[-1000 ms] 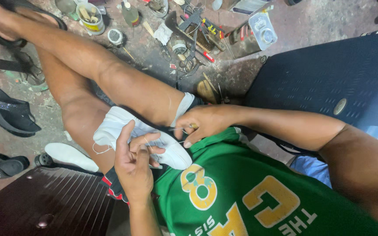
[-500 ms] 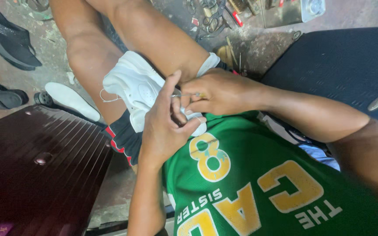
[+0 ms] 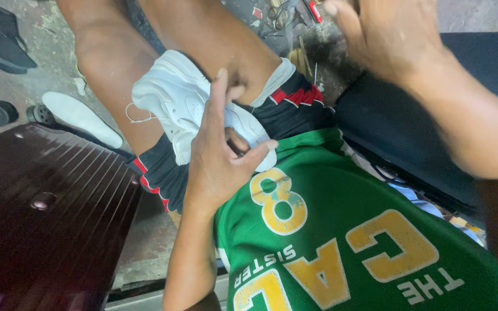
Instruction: The person holds a white sneaker on their lap and repeatedly inserts a needle with thread into the shoe's upper, pulling the thread through to stitch the material. The hands reposition the shoe and thread multiple times while continuing the sewing action.
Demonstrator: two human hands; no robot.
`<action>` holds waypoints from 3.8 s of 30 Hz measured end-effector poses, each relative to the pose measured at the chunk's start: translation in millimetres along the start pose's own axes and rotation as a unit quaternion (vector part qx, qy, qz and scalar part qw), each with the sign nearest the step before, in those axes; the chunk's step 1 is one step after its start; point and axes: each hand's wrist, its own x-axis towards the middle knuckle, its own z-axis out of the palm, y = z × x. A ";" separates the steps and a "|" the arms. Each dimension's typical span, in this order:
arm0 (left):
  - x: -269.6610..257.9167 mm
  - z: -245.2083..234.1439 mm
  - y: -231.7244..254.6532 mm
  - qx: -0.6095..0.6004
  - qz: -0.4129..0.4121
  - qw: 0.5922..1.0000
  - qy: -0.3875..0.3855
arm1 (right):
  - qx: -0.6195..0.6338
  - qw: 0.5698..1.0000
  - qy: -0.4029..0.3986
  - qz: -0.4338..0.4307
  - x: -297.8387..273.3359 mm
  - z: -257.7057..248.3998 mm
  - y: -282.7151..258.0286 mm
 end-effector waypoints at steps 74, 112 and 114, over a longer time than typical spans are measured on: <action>27.6 -82.3 -68.4 0.256 0.003 0.959 -0.125 | 0.356 0.912 -0.142 -0.147 8.0 -17.0 -63.2; 25.8 -72.1 -56.7 0.179 -0.021 0.978 -0.105 | 0.676 0.713 -0.183 0.036 35.7 20.3 -143.4; 27.8 -72.5 -56.2 0.158 -0.001 0.983 -0.094 | 0.685 0.699 -0.193 0.066 42.9 25.9 -148.6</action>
